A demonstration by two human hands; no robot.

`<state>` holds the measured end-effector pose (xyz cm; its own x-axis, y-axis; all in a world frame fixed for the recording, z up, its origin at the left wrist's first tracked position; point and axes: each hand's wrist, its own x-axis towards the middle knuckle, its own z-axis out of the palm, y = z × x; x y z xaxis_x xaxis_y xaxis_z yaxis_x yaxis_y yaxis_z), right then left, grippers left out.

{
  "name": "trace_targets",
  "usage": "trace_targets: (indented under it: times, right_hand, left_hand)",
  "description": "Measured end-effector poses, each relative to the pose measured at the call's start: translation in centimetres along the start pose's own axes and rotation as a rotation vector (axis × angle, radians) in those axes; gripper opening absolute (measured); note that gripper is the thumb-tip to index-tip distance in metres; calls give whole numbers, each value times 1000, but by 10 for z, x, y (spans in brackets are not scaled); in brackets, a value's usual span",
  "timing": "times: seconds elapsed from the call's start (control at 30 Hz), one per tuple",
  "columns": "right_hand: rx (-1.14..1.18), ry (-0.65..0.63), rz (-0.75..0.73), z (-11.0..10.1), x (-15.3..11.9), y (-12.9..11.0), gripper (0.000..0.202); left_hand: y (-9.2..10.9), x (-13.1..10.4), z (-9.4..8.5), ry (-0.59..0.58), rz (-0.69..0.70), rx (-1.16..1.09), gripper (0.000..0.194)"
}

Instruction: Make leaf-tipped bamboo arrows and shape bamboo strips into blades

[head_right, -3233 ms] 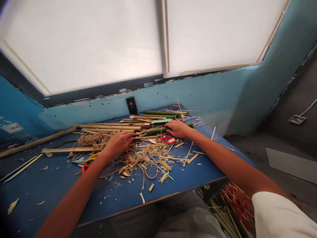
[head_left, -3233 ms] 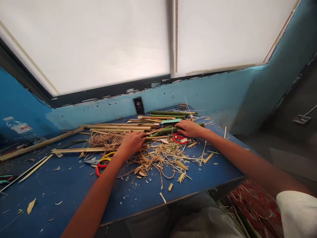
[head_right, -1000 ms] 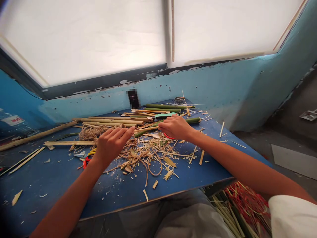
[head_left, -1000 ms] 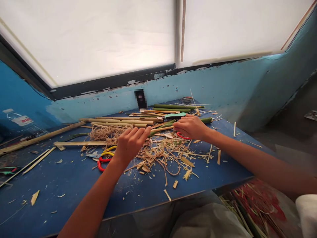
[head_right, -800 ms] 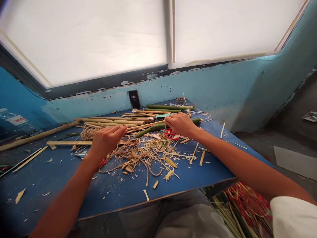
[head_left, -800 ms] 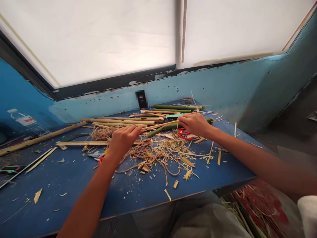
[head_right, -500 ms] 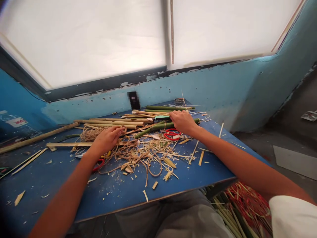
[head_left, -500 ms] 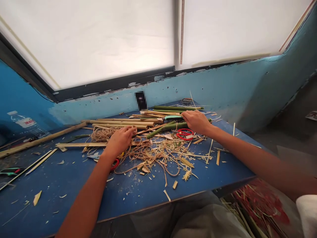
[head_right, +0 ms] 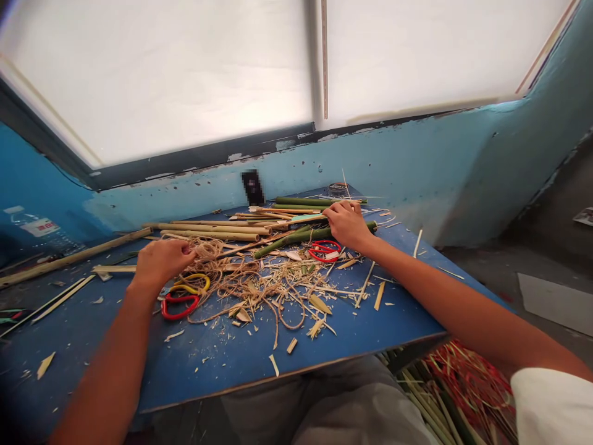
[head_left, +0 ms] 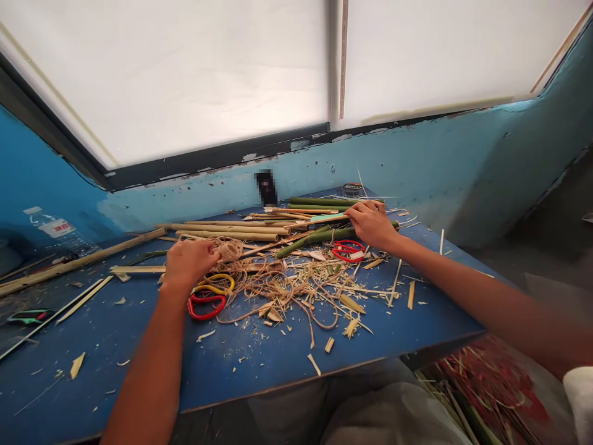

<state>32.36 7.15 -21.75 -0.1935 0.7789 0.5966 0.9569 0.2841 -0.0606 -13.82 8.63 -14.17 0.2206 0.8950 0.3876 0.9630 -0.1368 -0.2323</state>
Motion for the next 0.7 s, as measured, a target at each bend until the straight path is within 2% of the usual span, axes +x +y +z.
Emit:
trace_targets:
  times: [0.13,0.2,0.27,0.37,0.5,0.7]
  right_hand:
    - [24,14,-5,2,-1,-3,33]
    - [38,4,-28,2,-1,-5,33]
    - [54,-14,-64,3,-2,-6,32]
    - [77,-29,-106,6,-3,-8,33]
    - [106,-15,-122,9,-4,-9,34]
    - [150,-36,-133,10,-5,-9,36]
  left_hand:
    - [1,3,6,106,-27,-39,27]
    - [10,6,13,100,41,-101,40]
    - [21,7,22,19,177,-182,51]
    - [31,5,32,-140,316,-280,48]
    - [30,3,38,-263,338,-336,47]
    - [20,8,35,-348,376,-390,34]
